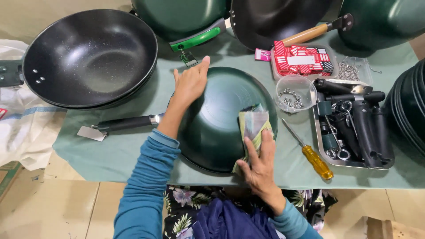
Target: Cleaning woks with a cloth and preparing handles and screws for assembly.
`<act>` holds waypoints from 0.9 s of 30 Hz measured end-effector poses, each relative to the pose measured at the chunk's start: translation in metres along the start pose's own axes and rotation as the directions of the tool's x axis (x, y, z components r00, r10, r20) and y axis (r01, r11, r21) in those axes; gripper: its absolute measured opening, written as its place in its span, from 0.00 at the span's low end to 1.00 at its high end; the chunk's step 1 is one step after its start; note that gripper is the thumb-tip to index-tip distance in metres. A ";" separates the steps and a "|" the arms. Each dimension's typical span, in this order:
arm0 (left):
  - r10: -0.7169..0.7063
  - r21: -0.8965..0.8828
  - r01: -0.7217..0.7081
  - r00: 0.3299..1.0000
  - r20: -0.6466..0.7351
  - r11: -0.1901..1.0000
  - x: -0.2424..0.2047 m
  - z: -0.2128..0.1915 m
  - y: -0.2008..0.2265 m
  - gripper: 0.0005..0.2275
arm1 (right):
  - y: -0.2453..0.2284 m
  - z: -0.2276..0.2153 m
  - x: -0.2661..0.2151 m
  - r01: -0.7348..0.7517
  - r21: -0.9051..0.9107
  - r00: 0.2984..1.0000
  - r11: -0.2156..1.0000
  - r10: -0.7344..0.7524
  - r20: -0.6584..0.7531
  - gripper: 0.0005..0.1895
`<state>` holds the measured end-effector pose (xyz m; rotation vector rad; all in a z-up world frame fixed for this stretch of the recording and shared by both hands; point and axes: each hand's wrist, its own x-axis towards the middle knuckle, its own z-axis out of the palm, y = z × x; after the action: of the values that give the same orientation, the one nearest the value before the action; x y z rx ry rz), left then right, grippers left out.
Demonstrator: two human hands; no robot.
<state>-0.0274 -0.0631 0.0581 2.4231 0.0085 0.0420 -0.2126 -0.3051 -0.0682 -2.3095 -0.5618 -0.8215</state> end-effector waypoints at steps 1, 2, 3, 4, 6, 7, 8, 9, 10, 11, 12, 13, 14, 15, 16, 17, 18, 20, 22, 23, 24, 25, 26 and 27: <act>-0.005 0.000 0.005 1.000 -0.004 1.000 0.010 -0.002 -0.007 0.36 | 0.006 -0.002 -0.002 0.004 0.004 1.000 1.000 -0.004 0.003 0.33; 0.000 0.014 -0.001 0.999 0.043 1.000 0.020 -0.005 -0.014 0.37 | 0.011 -0.004 -0.004 0.053 -0.028 0.998 0.998 -0.052 0.021 0.32; 0.003 0.029 -0.006 0.996 0.094 1.000 0.028 -0.007 -0.022 0.39 | 0.015 -0.006 -0.008 0.098 -0.059 0.995 0.993 -0.095 0.043 0.32; -0.003 0.030 0.000 0.995 0.096 1.000 0.023 -0.017 -0.015 0.39 | 0.021 -0.010 0.000 0.097 -0.055 0.994 0.994 -0.094 0.047 0.32; 0.013 -0.091 0.006 0.978 0.209 0.996 0.014 -0.040 0.000 0.43 | 0.033 -0.015 0.018 0.029 -0.135 0.991 0.990 -0.011 0.134 0.33; 0.006 -0.092 0.013 0.978 0.210 0.996 0.013 -0.045 0.007 0.43 | 0.034 -0.020 0.033 0.030 -0.131 0.990 0.991 -0.011 0.140 0.33; -0.101 -0.056 0.118 0.963 0.251 0.991 0.013 -0.050 0.013 0.44 | 0.035 -0.023 0.047 -0.110 -0.040 0.975 0.993 0.116 0.191 0.31; -0.211 -0.017 0.225 0.934 0.288 0.974 0.012 -0.055 0.019 0.46 | 0.036 -0.027 0.061 -0.251 0.046 0.939 0.967 0.232 0.255 0.29; -0.221 -0.017 0.236 0.932 0.287 0.972 0.013 -0.055 0.015 0.46 | 0.033 -0.025 0.068 -0.250 0.051 0.937 0.967 0.229 0.266 0.29; -0.204 -0.028 0.221 0.936 0.286 0.975 0.015 -0.055 0.013 0.46 | 0.030 -0.023 0.074 -0.240 0.029 0.944 0.970 0.227 0.238 0.28; -0.187 -0.039 0.206 0.940 0.285 0.978 0.017 -0.054 0.010 0.46 | 0.027 -0.021 0.081 -0.231 0.007 0.952 0.973 0.224 0.210 0.28; -0.190 -0.041 0.210 0.940 0.284 0.977 0.017 -0.055 0.012 0.46 | 0.024 -0.016 0.075 -0.230 0.008 0.951 0.973 0.223 0.214 0.28; -0.193 -0.048 0.215 0.940 0.283 0.976 0.016 -0.056 0.014 0.46 | 0.021 -0.011 0.070 -0.131 -0.067 0.972 0.989 0.142 0.188 0.26; -0.195 -0.057 0.219 0.940 0.280 0.974 0.016 -0.057 0.016 0.45 | 0.019 -0.006 0.065 -0.031 -0.143 0.984 0.989 0.056 0.168 0.25; -0.199 -0.060 0.224 0.939 0.279 0.973 0.015 -0.057 0.017 0.45 | 0.007 -0.004 0.055 -0.029 -0.141 0.983 0.990 0.053 0.173 0.25; -0.191 -0.046 0.211 0.942 0.277 0.976 0.015 -0.057 0.018 0.46 | -0.005 -0.001 0.044 0.125 -0.155 0.985 0.980 -0.104 0.134 0.26; -0.182 -0.033 0.198 0.944 0.274 0.980 0.015 -0.057 0.019 0.46 | -0.017 0.002 0.034 0.273 -0.174 0.961 0.946 -0.260 0.097 0.27; -0.192 -0.030 0.208 0.941 0.279 0.978 0.013 -0.060 0.019 0.47 | -0.020 0.012 0.000 0.350 -0.211 0.935 0.912 -0.328 0.135 0.28; -0.199 -0.028 0.215 0.940 0.278 0.976 0.014 -0.059 0.017 0.48 | -0.019 0.017 -0.017 0.428 -0.246 0.902 0.869 -0.397 0.169 0.29; -0.145 -0.072 0.172 0.948 0.284 0.983 0.015 -0.057 0.013 0.47 | -0.018 0.015 -0.018 0.453 -0.283 0.890 0.846 -0.410 0.198 0.29; -0.091 -0.116 0.129 0.953 0.288 0.985 0.016 -0.055 0.009 0.47 | -0.017 0.014 -0.018 0.477 -0.318 0.877 0.819 -0.423 0.227 0.29; -0.089 -0.116 0.127 0.954 0.286 0.985 0.014 -0.056 0.008 0.47 | -0.021 0.012 -0.006 0.478 -0.319 0.877 0.818 -0.424 0.225 0.29; -0.073 -0.129 0.114 0.955 0.289 0.985 0.012 -0.057 0.007 0.48 | -0.026 0.009 0.007 0.480 -0.322 0.876 0.816 -0.424 0.230 0.27; -0.054 -0.142 0.099 0.955 0.292 0.985 0.011 -0.058 0.007 0.48 | -0.030 0.006 0.019 0.482 -0.327 0.875 0.813 -0.424 0.235 0.26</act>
<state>-0.0188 -0.0299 0.1067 2.2493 -0.0318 -0.3344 -0.2133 -0.2757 -0.0467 -2.6455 -1.1495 -1.0534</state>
